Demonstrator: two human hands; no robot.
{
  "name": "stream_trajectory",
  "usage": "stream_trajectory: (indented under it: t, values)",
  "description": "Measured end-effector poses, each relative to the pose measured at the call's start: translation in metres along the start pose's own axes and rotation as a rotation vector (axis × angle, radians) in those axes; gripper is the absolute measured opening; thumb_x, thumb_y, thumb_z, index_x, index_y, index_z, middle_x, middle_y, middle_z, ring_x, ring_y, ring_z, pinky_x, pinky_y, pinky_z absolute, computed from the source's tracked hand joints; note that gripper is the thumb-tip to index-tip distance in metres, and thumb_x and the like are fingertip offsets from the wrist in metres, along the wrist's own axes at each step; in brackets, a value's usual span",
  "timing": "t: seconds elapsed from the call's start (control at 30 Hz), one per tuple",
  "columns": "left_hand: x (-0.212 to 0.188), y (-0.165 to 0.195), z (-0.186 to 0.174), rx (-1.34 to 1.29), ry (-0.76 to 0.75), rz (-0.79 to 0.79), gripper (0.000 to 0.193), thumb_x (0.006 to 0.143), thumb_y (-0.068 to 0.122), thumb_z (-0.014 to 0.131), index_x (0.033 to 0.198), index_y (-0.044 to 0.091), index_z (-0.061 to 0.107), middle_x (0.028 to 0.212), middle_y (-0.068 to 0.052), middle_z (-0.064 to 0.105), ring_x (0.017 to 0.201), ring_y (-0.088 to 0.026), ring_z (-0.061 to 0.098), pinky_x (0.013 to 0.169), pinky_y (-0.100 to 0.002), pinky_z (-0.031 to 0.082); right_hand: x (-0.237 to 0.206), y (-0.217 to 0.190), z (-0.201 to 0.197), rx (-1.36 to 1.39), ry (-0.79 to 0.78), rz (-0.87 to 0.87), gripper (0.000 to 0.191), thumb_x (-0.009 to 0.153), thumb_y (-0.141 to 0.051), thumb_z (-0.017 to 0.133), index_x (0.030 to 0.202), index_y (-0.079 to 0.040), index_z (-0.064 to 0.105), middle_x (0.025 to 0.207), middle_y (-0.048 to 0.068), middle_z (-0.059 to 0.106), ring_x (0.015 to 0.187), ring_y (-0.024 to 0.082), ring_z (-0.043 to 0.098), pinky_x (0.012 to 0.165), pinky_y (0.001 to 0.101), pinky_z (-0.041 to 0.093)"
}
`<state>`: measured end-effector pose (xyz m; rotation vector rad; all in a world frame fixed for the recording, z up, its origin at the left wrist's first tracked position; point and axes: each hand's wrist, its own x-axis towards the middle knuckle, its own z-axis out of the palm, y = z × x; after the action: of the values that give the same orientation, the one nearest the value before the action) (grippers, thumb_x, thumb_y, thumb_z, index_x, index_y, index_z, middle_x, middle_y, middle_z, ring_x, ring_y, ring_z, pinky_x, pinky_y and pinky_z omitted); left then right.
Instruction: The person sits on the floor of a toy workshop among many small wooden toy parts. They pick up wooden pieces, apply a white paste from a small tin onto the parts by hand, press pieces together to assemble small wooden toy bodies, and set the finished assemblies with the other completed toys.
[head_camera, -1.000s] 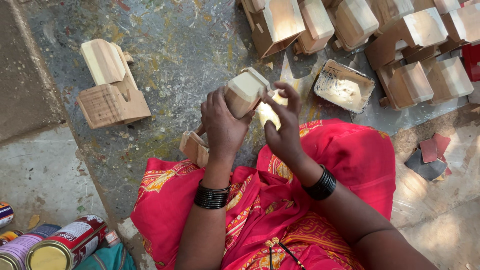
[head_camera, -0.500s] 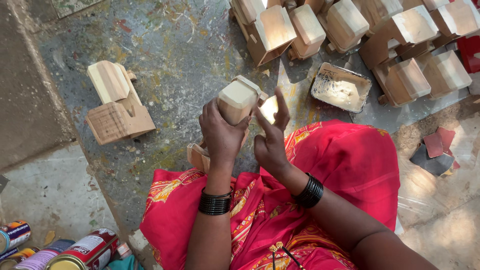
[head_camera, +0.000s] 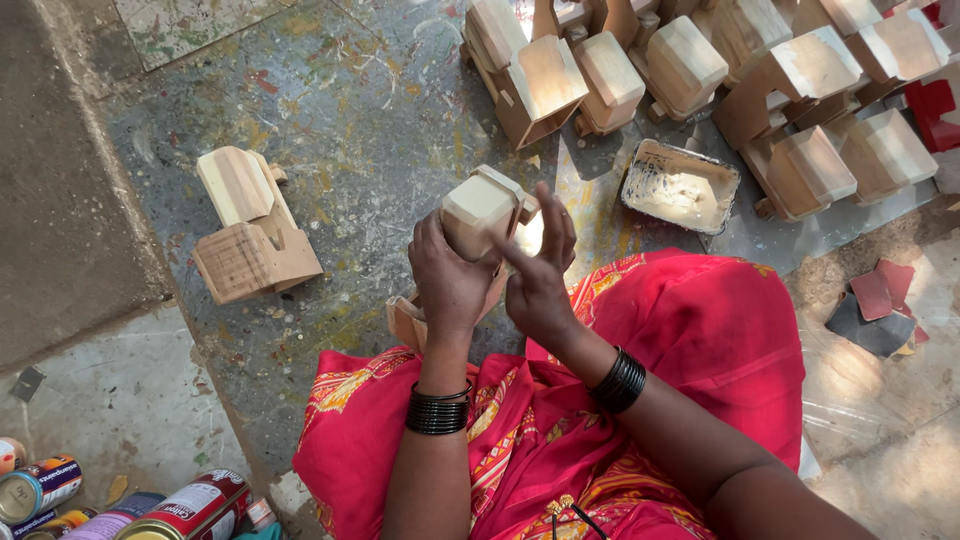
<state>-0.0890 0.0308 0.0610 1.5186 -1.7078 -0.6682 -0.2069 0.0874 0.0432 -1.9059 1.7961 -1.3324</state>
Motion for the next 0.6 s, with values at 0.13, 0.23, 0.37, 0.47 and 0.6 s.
stream_trajectory:
  t: [0.13, 0.23, 0.37, 0.47, 0.6]
  values:
    - [0.0, 0.0, -0.001, 0.042, -0.007, -0.009, 0.075, 0.065, 0.025, 0.093, 0.125, 0.0, 0.055, 0.118, -0.017, 0.061, 0.114, -0.038, 0.057, 0.102, -0.051, 0.042, 0.001, 0.001, -0.001, 0.08, 0.066, 0.15, 0.078, 0.074, 0.012, 0.047, 0.143, -0.019, 0.063, 0.172, 0.017, 0.019, 0.164, 0.039, 0.011, 0.134, 0.049, 0.011]
    - [0.0, 0.0, -0.002, 0.02, -0.015, -0.005, 0.076, 0.063, 0.025, 0.093, 0.125, 0.0, 0.055, 0.118, -0.017, 0.061, 0.114, -0.038, 0.057, 0.101, -0.051, 0.042, 0.002, 0.005, -0.002, -0.062, -0.025, 0.153, 0.079, 0.071, 0.012, 0.051, 0.143, -0.018, 0.066, 0.17, 0.018, 0.018, 0.16, 0.04, 0.009, 0.129, 0.0508, 0.007]
    - [0.0, -0.001, -0.004, 0.028, -0.011, 0.02, 0.076, 0.067, 0.022, 0.093, 0.129, -0.001, 0.055, 0.12, -0.017, 0.061, 0.115, -0.038, 0.058, 0.104, -0.051, 0.043, -0.003, 0.008, 0.0, -0.046, -0.006, -0.077, 0.069, 0.078, 0.011, 0.053, 0.135, -0.025, 0.067, 0.174, 0.017, 0.015, 0.163, 0.039, 0.005, 0.133, 0.048, 0.006]
    - [0.0, -0.001, -0.005, 0.015, -0.02, -0.021, 0.079, 0.061, 0.025, 0.094, 0.125, -0.001, 0.055, 0.117, -0.018, 0.061, 0.113, -0.039, 0.057, 0.101, -0.051, 0.042, -0.007, 0.01, 0.001, -0.029, 0.007, 0.068, 0.076, 0.075, 0.011, 0.05, 0.146, -0.013, 0.062, 0.172, 0.022, 0.014, 0.162, 0.043, 0.005, 0.132, 0.0517, 0.005]
    - [0.0, -0.001, -0.005, -0.027, -0.005, -0.016, 0.075, 0.065, 0.026, 0.093, 0.124, 0.0, 0.056, 0.119, -0.018, 0.062, 0.115, -0.038, 0.058, 0.102, -0.05, 0.044, -0.007, 0.01, -0.002, 0.001, -0.022, 0.042, 0.076, 0.071, 0.01, 0.048, 0.141, -0.014, 0.067, 0.171, 0.022, 0.016, 0.161, 0.042, 0.008, 0.131, 0.0513, 0.007]
